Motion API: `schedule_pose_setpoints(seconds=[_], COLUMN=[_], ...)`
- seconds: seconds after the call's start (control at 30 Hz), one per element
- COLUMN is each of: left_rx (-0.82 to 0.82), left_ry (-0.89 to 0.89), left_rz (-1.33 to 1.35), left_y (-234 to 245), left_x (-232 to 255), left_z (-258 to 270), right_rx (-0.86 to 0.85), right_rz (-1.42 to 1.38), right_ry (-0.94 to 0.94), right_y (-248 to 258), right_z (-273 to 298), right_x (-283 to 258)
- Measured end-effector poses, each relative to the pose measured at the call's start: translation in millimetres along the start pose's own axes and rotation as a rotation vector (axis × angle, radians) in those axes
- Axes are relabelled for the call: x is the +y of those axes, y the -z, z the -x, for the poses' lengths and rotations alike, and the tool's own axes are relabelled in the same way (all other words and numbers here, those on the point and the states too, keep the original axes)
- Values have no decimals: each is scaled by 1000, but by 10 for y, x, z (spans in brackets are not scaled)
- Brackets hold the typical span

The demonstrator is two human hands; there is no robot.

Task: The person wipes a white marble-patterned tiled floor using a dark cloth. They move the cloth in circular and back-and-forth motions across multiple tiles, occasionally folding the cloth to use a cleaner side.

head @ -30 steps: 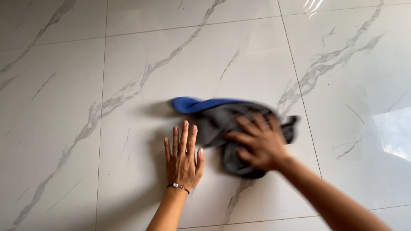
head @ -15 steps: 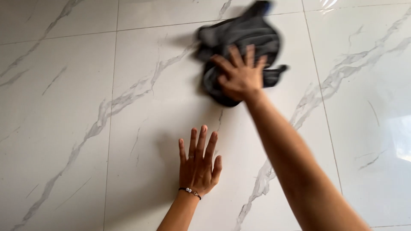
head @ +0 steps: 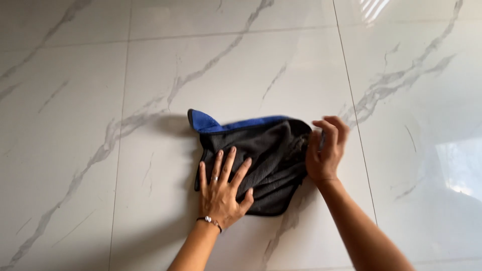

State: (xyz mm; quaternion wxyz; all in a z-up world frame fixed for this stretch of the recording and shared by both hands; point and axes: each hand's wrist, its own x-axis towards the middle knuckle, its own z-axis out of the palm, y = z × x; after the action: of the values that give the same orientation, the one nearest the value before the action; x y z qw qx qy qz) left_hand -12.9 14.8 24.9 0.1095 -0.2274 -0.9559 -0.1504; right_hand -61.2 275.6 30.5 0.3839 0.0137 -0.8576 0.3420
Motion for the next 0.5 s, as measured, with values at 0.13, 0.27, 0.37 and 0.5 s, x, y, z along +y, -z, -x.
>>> schedule_pose_setpoints(seconds=[0.13, 0.27, 0.37, 0.5], left_rx=[-33, -202, -118, -374], left_ry=[71, 220, 299, 571], left_rz=[27, -213, -312, -250], left_y=[165, 662, 805, 500], left_x=[-98, -741, -1068, -1027], left_z=[135, 776, 1273, 789], right_rx=[-183, -90, -143, -486], right_rz=[303, -14, -8, 319], right_ry=[-348, -463, -456, -324], right_y=[-124, -36, -76, -159], right_z=[78, 7, 46, 21], right_x=[395, 291, 347, 225])
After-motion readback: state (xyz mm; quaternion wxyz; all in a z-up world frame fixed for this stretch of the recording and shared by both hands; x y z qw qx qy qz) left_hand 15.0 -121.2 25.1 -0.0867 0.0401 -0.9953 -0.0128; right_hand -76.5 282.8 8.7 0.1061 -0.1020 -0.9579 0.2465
